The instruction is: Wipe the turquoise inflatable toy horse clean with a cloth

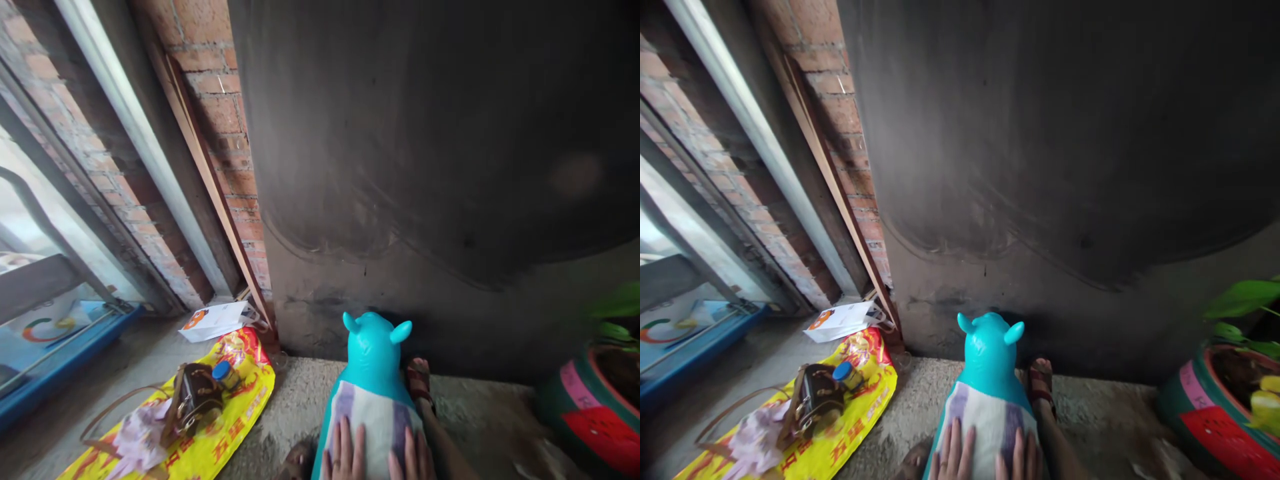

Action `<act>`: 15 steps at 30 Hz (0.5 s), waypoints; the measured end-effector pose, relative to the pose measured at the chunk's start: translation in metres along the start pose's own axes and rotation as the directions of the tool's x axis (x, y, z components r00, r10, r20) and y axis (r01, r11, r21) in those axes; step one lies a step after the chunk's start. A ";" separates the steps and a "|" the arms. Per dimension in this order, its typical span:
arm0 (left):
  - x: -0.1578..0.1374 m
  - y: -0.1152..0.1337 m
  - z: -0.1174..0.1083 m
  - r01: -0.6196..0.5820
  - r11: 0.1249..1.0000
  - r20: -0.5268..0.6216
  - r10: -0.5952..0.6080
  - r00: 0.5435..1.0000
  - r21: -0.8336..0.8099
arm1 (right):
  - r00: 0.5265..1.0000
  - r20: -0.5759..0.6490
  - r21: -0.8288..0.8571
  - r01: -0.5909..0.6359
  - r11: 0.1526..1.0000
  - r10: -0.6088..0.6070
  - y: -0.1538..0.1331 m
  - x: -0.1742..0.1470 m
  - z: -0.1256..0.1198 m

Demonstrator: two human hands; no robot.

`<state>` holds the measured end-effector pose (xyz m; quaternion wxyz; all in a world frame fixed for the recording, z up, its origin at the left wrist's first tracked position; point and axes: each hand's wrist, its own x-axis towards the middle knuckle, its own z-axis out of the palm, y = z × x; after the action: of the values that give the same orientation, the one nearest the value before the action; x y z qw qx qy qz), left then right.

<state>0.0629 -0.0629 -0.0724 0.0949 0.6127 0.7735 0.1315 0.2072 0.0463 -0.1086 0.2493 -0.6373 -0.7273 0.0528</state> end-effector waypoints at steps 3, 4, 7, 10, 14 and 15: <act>0.000 0.007 -0.006 0.015 0.999 0.050 -0.013 0.999 -0.046 | 1.000 0.004 0.002 0.003 1.000 -0.003 0.010 0.043 -0.009; 0.009 0.012 -0.008 0.009 0.999 0.045 -0.007 0.999 -0.053 | 1.000 0.006 0.003 0.005 1.000 -0.005 0.011 0.055 -0.010; 0.059 0.032 -0.022 -0.005 0.998 0.023 0.006 1.000 -0.070 | 1.000 0.021 0.013 0.018 1.000 -0.019 0.009 0.079 -0.011; 0.124 0.059 -0.050 -0.033 0.996 -0.027 0.031 0.999 -0.077 | 0.999 0.038 0.014 0.033 0.999 -0.034 -0.001 0.075 -0.015; 0.172 0.092 -0.094 -0.142 0.990 -0.207 0.134 0.969 -0.025 | 0.996 0.067 0.004 0.062 0.998 -0.062 -0.025 0.025 -0.024; 0.173 0.097 -0.102 -0.167 0.986 -0.261 0.164 0.951 0.011 | 0.995 0.075 -0.002 0.071 0.998 -0.070 -0.033 0.007 -0.025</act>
<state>0.0807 0.1174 0.0578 -0.0159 0.6523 0.7243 0.2228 0.1879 0.0404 -0.0718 0.2221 -0.6094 -0.7582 0.0662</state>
